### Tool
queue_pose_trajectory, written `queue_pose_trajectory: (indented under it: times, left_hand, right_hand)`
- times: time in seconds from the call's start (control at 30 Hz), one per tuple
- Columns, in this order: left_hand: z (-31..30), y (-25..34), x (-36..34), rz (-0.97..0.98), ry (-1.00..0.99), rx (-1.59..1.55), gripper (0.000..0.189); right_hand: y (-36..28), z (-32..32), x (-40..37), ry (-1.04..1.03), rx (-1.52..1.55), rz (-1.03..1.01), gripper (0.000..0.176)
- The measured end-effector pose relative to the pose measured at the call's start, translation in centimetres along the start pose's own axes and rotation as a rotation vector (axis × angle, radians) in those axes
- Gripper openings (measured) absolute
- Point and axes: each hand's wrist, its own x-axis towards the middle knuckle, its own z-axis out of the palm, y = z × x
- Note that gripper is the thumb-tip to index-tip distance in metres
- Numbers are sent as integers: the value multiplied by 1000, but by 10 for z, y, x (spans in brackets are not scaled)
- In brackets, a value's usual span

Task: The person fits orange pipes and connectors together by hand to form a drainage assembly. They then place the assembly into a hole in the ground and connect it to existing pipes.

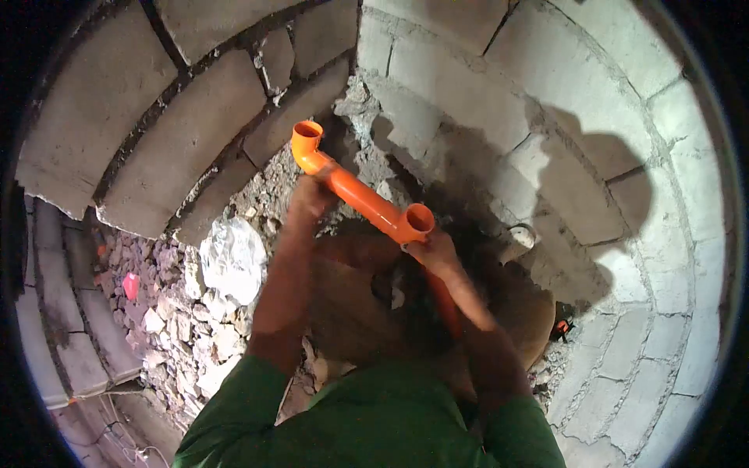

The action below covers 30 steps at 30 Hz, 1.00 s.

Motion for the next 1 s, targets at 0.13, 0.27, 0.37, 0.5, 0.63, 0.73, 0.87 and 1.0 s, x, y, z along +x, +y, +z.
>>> queue_pose_trajectory:
  times: [0.13, 0.27, 0.37, 0.5, 0.63, 0.73, 0.87, 1.0]
  left_hand:
    - [41, -61, 2, -334, 199, -33, 31]
    - [-17, -113, 69, -405, 176, -170, 31]
    - [-51, -131, 101, -333, 235, -145, 36]
    - [-101, -164, 147, -307, 288, -127, 40]
    - [-133, -184, 176, -284, 202, -119, 41]
    - [-146, -184, 204, -169, 159, -82, 43]
    - [-136, -180, 210, -182, 414, 106, 32]
    - [-148, -177, 213, -207, 405, 120, 34]
  right_hand:
    - [-20, -9, 28, 88, -218, -105, 60]
    - [-10, -67, 33, 89, -291, -73, 62]
    - [18, -150, -22, 284, -279, 115, 63]
    - [8, -225, -136, 508, -224, 510, 54]
    - [71, -206, -230, 608, -344, 378, 48]
    - [97, -164, -232, 737, -778, 349, 48]
    - [73, -166, -201, 737, -664, 398, 46]
    - [73, -173, -197, 681, -782, 432, 49]
